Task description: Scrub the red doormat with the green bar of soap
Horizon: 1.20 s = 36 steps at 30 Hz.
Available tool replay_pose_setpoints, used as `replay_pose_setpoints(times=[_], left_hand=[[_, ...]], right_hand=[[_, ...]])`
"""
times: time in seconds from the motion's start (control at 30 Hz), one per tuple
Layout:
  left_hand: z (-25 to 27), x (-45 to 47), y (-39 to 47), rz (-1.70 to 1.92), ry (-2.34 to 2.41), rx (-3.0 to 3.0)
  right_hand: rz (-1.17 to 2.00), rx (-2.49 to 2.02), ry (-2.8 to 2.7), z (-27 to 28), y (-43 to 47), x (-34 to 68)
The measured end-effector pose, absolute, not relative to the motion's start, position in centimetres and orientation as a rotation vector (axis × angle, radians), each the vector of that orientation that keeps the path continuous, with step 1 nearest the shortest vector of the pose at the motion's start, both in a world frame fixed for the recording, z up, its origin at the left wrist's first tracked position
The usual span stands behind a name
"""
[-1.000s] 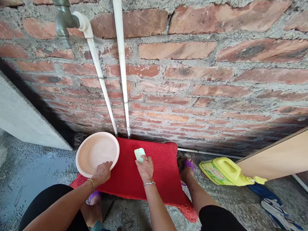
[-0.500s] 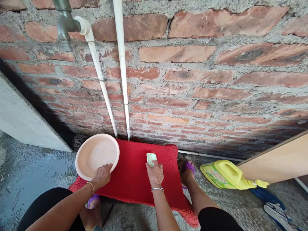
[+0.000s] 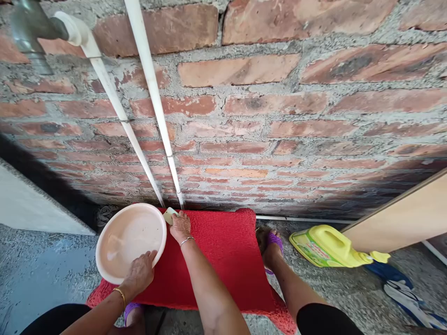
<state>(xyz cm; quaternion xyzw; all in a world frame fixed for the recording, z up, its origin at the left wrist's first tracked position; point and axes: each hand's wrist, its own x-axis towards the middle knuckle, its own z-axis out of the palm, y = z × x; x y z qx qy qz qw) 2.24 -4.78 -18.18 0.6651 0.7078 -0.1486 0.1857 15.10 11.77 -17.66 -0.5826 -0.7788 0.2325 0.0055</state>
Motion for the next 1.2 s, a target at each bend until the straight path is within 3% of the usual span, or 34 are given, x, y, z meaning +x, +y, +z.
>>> replay_pose_setpoints(times=[0.37, 0.53, 0.67, 0.97, 1.2], left_hand=[[-18.5, 2.6, -4.6, -0.433, 2.011, 1.856], [-18.2, 2.7, -4.8, -0.402, 2.023, 1.905], [-17.7, 2.7, -4.8, -0.408, 2.013, 1.908], [-16.8, 2.9, -4.6, -0.425, 2.031, 1.874], [-17.1, 2.6, -4.7, -0.426, 2.019, 1.888]], right_hand=[[0.530, -2.367, -1.978, -17.0, 13.7, 35.4], [0.482, -2.705, -1.467, -16.2, 12.5, 41.9], [0.540, -2.510, -1.549, -17.2, 11.4, 38.9], [0.768, -1.858, -2.277, -18.6, 7.8, 17.9], [0.726, -1.922, -2.373, -18.9, 8.4, 20.9]])
